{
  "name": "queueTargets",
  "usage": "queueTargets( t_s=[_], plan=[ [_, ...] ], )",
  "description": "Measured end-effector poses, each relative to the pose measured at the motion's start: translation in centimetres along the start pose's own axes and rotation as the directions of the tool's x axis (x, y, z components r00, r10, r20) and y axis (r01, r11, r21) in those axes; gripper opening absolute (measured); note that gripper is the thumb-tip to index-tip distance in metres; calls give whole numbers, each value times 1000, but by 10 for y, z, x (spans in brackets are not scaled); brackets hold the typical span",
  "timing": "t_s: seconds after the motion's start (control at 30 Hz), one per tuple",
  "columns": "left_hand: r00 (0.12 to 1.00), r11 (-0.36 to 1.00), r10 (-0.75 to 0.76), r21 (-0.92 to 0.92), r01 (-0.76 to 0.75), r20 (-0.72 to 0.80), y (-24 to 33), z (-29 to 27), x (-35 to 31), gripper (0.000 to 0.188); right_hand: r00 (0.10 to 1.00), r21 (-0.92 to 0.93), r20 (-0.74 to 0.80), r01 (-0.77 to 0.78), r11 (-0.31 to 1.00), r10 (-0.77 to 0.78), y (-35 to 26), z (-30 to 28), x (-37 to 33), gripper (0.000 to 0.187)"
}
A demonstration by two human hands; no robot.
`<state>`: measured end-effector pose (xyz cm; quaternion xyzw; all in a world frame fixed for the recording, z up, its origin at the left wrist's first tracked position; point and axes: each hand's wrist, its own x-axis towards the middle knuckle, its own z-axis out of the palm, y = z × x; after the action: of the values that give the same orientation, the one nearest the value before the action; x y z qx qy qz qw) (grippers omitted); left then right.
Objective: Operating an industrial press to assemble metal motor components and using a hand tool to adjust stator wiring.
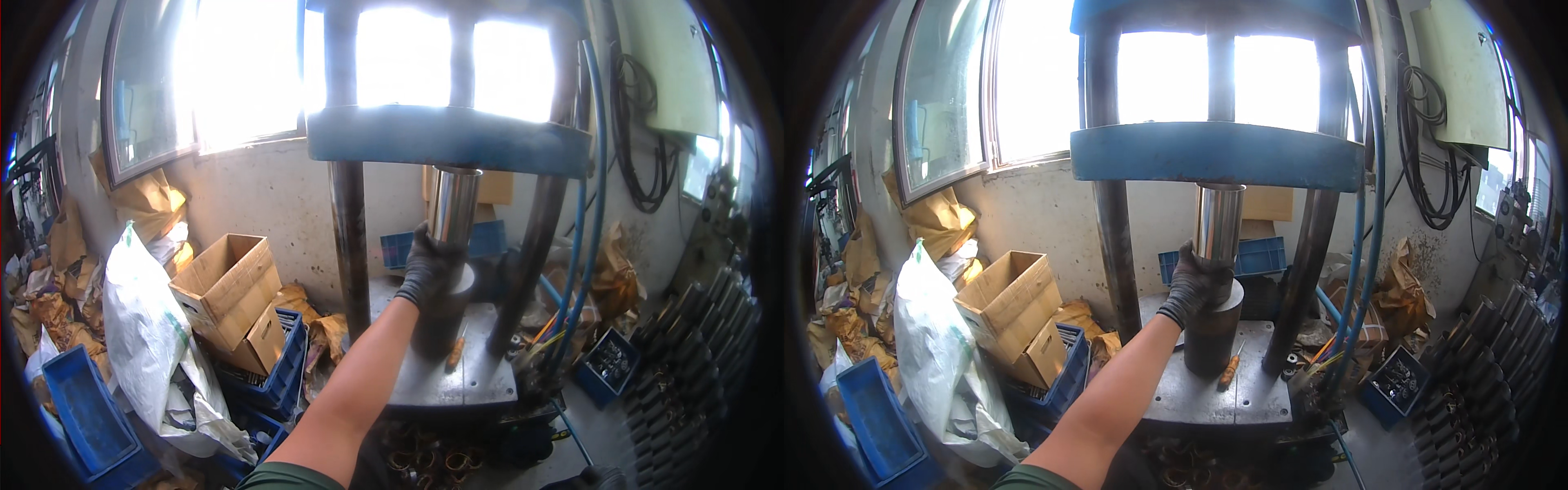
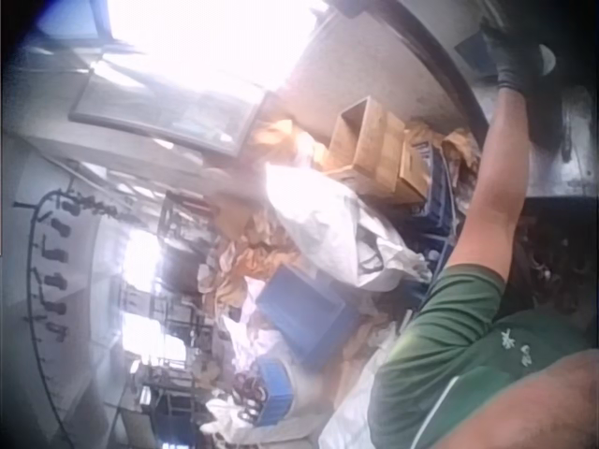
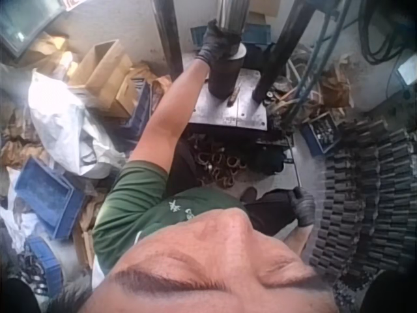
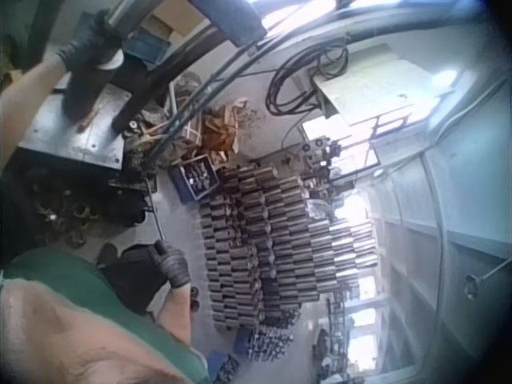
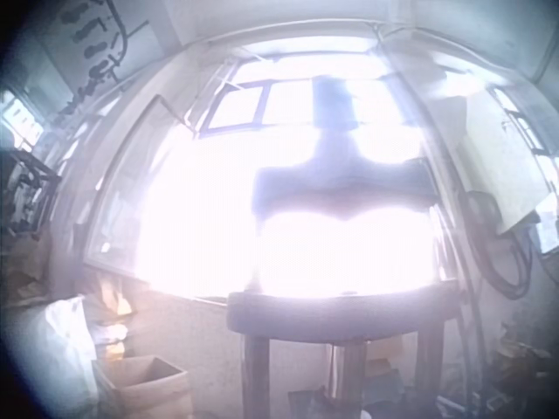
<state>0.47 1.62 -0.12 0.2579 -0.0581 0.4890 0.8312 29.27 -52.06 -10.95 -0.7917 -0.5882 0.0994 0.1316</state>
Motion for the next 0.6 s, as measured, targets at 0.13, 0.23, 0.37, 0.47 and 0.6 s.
queueTargets(
  t_s=[0.13, 0.23, 0.37, 0.47, 0.6],
  plan=[
    [986, 869, 168, 468, -158, 21, -2, -9, 5, 59, 1000, -6, -7, 1, 1000, -1, 2, 3, -1, 24],
    [996, 951, 91, 298, -87, 1, 0, -16, 11, 62, 1000, 23, -16, -11, 1000, 11, 3, 3, -1, 24],
    [993, 991, -84, -99, 93, 85, 5, -26, 17, 67, 999, 29, -32, 3, 1000, -2, 4, 3, -1, 23],
    [999, 956, 27, 290, -37, 40, 5, -30, 20, 66, 998, 35, -54, 29, 999, -27, 3, 3, -1, 23],
    [983, 556, 136, 811, -180, 125, 1, -27, 15, 65, 996, 49, -77, 55, 997, -51, -2, 0, 0, 23]
  ],
)
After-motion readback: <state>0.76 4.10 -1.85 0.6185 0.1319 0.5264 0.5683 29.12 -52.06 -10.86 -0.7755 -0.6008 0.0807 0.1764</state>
